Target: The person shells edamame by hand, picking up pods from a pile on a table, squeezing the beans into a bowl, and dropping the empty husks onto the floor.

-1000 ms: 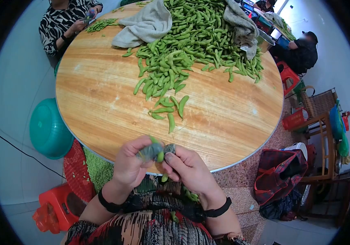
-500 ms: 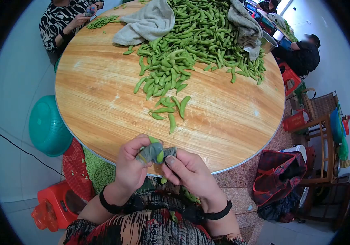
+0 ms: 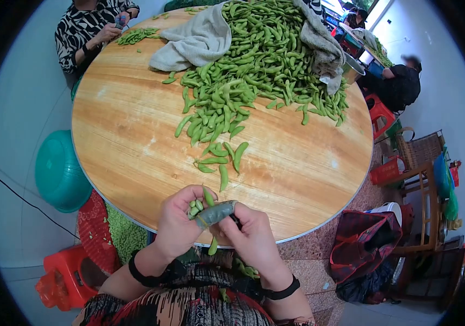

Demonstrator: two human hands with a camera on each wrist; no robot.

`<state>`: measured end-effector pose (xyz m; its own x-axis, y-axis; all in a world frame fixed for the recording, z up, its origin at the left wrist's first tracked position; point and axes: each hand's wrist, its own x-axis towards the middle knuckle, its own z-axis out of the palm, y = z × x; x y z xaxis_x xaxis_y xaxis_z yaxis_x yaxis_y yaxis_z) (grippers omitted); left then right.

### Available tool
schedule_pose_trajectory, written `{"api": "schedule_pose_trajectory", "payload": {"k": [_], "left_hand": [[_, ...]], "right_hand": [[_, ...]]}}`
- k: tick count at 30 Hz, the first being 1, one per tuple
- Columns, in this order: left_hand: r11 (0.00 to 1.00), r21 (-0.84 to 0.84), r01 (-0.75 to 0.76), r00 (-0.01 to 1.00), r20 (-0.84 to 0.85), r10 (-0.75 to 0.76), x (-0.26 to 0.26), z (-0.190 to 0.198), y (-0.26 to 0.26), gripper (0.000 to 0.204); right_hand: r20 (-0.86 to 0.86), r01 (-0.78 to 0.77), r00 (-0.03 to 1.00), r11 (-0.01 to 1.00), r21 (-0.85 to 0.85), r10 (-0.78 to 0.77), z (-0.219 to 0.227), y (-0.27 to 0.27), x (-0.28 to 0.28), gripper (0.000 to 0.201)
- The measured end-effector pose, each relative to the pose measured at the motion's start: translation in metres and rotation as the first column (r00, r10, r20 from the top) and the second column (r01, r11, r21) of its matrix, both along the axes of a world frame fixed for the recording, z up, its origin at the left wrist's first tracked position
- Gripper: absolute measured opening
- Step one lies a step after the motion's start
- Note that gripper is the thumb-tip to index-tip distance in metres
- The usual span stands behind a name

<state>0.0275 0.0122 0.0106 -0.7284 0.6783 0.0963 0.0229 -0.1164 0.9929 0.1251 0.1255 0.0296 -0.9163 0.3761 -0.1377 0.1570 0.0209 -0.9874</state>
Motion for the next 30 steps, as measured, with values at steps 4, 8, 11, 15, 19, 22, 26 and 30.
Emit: {"api": "schedule_pose_trajectory", "payload": {"k": [4, 8, 11, 15, 19, 22, 26, 30], "left_hand": [[0.996, 0.035, 0.077, 0.993, 0.086, -0.080, -0.007, 0.002, -0.003, 0.026], [0.970, 0.093, 0.223, 0.974, -0.068, -0.218, -0.018, -0.010, -0.004, 0.041], [0.989, -0.111, 0.101, 0.931, -0.340, -0.133, -0.014, 0.008, -0.005, 0.046], [0.983, -0.173, 0.068, 0.899, -0.416, -0.135, -0.016, 0.014, -0.009, 0.049], [0.982, 0.011, 0.187, 0.860, -0.486, -0.158, -0.027, 0.007, -0.011, 0.044], [0.970, 0.049, 0.237, 0.814, -0.555, -0.171, -0.028, 0.004, -0.015, 0.038], [0.974, 0.014, 0.225, 0.800, -0.574, -0.176, -0.029, 0.004, -0.019, 0.033], [0.971, -0.036, 0.236, 0.775, -0.596, -0.210, -0.028, 0.001, -0.023, 0.029]], "right_hand": [[0.039, -0.040, 0.997, 0.857, -0.513, 0.070, 0.012, 0.013, -0.002, 0.017], [0.201, -0.063, 0.976, 0.994, -0.086, 0.079, 0.015, 0.023, -0.001, 0.023], [0.069, 0.098, 0.993, 0.995, -0.017, -0.096, 0.018, 0.029, -0.011, 0.021], [0.039, 0.010, 0.999, 0.994, -0.105, -0.006, 0.009, 0.020, -0.015, 0.014], [-0.025, 0.016, 0.999, 0.947, -0.321, -0.026, 0.000, 0.014, -0.014, 0.014], [-0.030, 0.015, 0.999, 0.779, -0.627, -0.043, -0.002, 0.011, -0.015, 0.013], [0.000, 0.031, 0.999, 0.883, -0.469, -0.035, 0.000, 0.010, -0.019, 0.013], [0.047, 0.063, 0.998, 0.826, -0.561, -0.045, -0.004, 0.007, -0.019, 0.014]]}}
